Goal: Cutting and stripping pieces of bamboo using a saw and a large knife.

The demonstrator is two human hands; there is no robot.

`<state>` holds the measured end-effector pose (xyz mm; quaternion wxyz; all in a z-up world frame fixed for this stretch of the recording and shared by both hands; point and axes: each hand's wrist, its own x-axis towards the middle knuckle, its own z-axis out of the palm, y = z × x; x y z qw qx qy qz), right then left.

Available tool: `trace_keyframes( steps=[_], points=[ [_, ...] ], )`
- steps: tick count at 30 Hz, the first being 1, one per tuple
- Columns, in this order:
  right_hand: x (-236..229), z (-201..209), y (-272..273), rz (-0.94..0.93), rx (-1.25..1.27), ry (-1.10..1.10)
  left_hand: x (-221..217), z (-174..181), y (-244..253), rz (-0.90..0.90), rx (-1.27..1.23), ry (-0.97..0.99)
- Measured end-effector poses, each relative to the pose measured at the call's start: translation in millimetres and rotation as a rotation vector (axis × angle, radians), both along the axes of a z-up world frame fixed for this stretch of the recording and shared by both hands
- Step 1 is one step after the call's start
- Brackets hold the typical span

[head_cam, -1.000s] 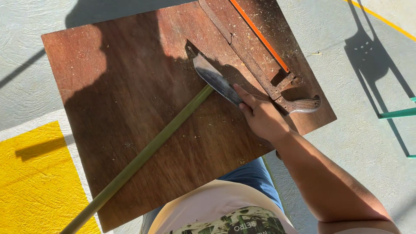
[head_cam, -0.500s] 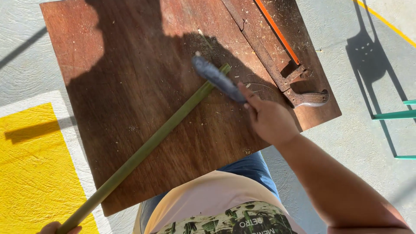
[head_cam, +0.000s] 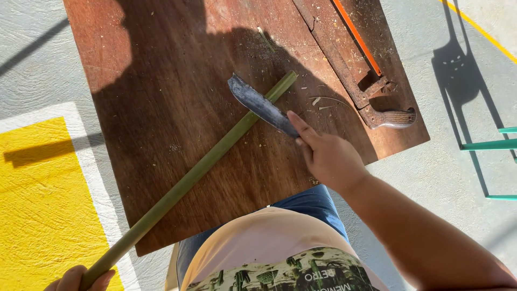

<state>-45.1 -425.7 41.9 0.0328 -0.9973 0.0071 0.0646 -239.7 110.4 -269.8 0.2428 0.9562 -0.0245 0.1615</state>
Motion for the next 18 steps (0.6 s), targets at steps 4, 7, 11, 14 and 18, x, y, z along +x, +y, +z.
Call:
trace_keyframes(
  steps=[4,7,11,14,18],
  points=[
    [13,8,3,0.0,-0.092,0.015,26,70,-46,0.064,0.033,0.436],
    [12,13,17,-0.094,-0.101,0.047,49,111,-77,0.067,0.247,0.559],
    [10,0,14,-0.015,-0.119,0.229,49,135,-91,0.115,0.335,0.525],
    [30,-5,-13,-0.021,-0.146,-0.146,50,141,-95,0.069,0.324,0.493],
    [12,14,24,-0.098,-0.111,0.158,53,147,-102,0.091,0.338,0.539]
  ],
)
